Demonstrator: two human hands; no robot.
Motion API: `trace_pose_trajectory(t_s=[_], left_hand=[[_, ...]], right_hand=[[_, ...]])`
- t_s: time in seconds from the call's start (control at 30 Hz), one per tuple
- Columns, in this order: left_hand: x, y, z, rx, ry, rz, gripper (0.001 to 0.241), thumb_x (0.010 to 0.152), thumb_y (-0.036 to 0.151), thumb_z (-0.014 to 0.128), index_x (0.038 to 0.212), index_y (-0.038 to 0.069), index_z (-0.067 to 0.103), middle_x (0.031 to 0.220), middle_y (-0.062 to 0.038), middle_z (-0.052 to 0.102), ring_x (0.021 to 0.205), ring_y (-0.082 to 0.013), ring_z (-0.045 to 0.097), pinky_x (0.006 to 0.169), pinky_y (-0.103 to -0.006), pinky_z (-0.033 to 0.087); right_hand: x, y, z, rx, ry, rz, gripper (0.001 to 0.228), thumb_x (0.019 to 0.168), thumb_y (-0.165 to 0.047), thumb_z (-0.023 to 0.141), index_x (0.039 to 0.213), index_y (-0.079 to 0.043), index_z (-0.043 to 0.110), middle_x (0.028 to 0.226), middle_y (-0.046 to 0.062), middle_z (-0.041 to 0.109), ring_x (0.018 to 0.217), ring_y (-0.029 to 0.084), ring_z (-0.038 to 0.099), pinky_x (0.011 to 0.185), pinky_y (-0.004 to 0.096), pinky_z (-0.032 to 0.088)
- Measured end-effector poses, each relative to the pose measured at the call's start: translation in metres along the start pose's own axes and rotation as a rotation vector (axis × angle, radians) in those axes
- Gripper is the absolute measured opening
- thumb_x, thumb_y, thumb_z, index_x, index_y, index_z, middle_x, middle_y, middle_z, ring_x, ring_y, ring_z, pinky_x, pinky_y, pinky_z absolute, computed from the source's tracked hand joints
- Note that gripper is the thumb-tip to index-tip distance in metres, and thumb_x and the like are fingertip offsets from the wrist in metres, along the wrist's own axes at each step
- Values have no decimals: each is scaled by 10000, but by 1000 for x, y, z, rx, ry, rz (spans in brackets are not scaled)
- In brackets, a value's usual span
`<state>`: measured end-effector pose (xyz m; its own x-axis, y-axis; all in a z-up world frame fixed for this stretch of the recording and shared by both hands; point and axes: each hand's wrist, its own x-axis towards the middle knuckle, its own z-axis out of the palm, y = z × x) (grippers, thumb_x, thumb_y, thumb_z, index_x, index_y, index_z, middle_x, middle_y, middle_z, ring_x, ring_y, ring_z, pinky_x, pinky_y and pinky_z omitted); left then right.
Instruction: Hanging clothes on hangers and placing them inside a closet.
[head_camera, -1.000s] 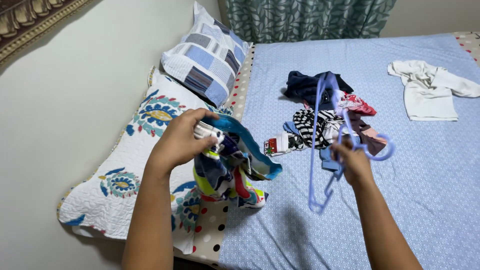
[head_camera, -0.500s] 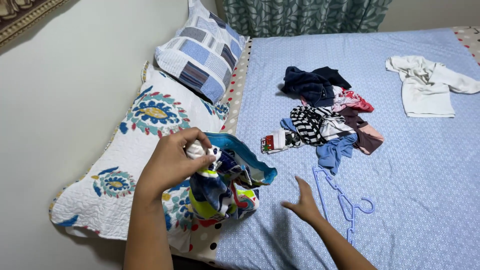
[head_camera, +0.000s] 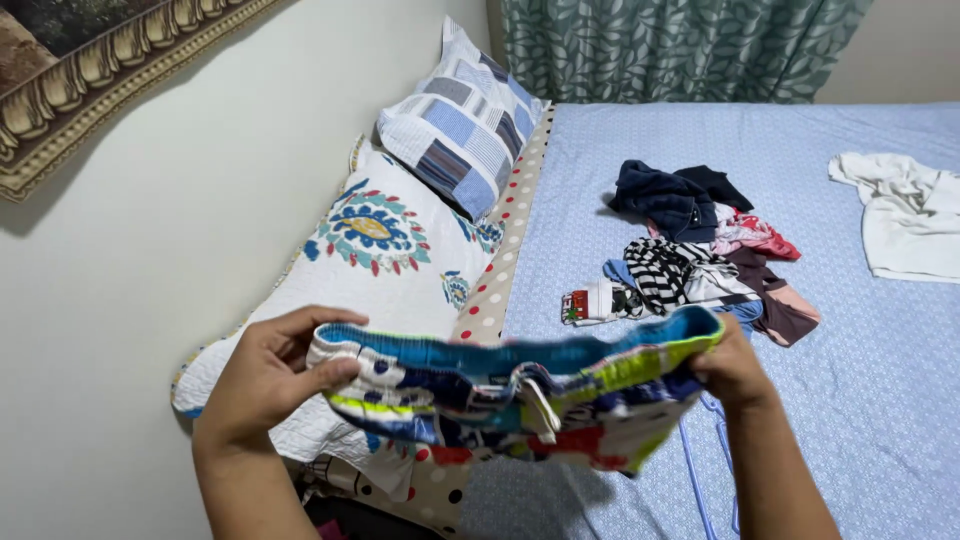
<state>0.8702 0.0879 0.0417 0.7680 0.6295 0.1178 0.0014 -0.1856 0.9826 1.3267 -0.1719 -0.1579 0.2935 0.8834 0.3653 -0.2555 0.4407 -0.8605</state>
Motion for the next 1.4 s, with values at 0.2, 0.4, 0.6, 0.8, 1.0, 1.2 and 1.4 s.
trace_pose_trajectory(t_s=[0.2, 0.4, 0.6, 0.8, 1.0, 1.2, 1.4], left_hand=[[70, -88, 3, 196, 246, -34, 277, 862, 148, 758, 1095, 0, 749, 870, -38, 762, 755, -78, 667, 670, -257, 529], [101, -191, 96, 479, 526, -7, 314, 800, 215, 841, 1008, -7, 763, 691, -88, 724, 580, -152, 649, 548, -326, 506], [80, -177, 202, -112, 338, -89, 370, 923, 177, 730, 1193, -60, 638, 926, -88, 718, 647, -123, 697, 516, -294, 612], [48, -164, 210, -403, 277, -151, 337, 986, 48, 565, 1305, -38, 634, 1072, -195, 757, 718, -174, 729, 606, -273, 627], [32, -145, 208, -247, 273, 94, 433, 826, -137, 620, 1246, -50, 676, 1325, -146, 665, 1053, -156, 741, 841, -229, 626], [28, -139, 161, 48, 393, 23, 462, 810, 135, 889, 1246, 60, 756, 1285, -150, 790, 1032, -248, 765, 865, -357, 594], [26, -122, 133, -175, 21, 200, 909, 549, 127, 924, 1368, 114, 531, 1271, -45, 679, 1159, -146, 645, 1002, -335, 528]], right_hand=[[41, 9, 6, -293, 523, 377, 275, 930, -243, 759, 981, 28, 751, 838, 57, 734, 649, 129, 635, 583, 295, 509], [22, 90, 76, -537, 711, 275, 283, 957, -274, 787, 1041, -6, 816, 759, 71, 637, 604, 119, 487, 535, 308, 375], [9, 95, 182, -659, 508, 53, 381, 956, -217, 675, 1293, -39, 690, 802, -4, 707, 684, 58, 556, 610, 271, 511], [-1, 67, 194, -796, 505, 31, 274, 987, -194, 641, 1183, -24, 732, 780, 102, 689, 645, 122, 599, 600, 300, 510], [12, 32, 208, -848, 355, 133, 454, 814, -207, 836, 1189, -10, 675, 920, 83, 747, 794, 136, 683, 711, 308, 556], [20, 31, 155, -416, 112, 221, 350, 855, -50, 746, 1202, -17, 711, 1055, 47, 767, 976, 132, 712, 902, 312, 564], [19, 0, 124, -246, -131, 71, 377, 852, -17, 748, 1226, 5, 705, 1143, 50, 751, 1050, 140, 684, 951, 328, 547]])
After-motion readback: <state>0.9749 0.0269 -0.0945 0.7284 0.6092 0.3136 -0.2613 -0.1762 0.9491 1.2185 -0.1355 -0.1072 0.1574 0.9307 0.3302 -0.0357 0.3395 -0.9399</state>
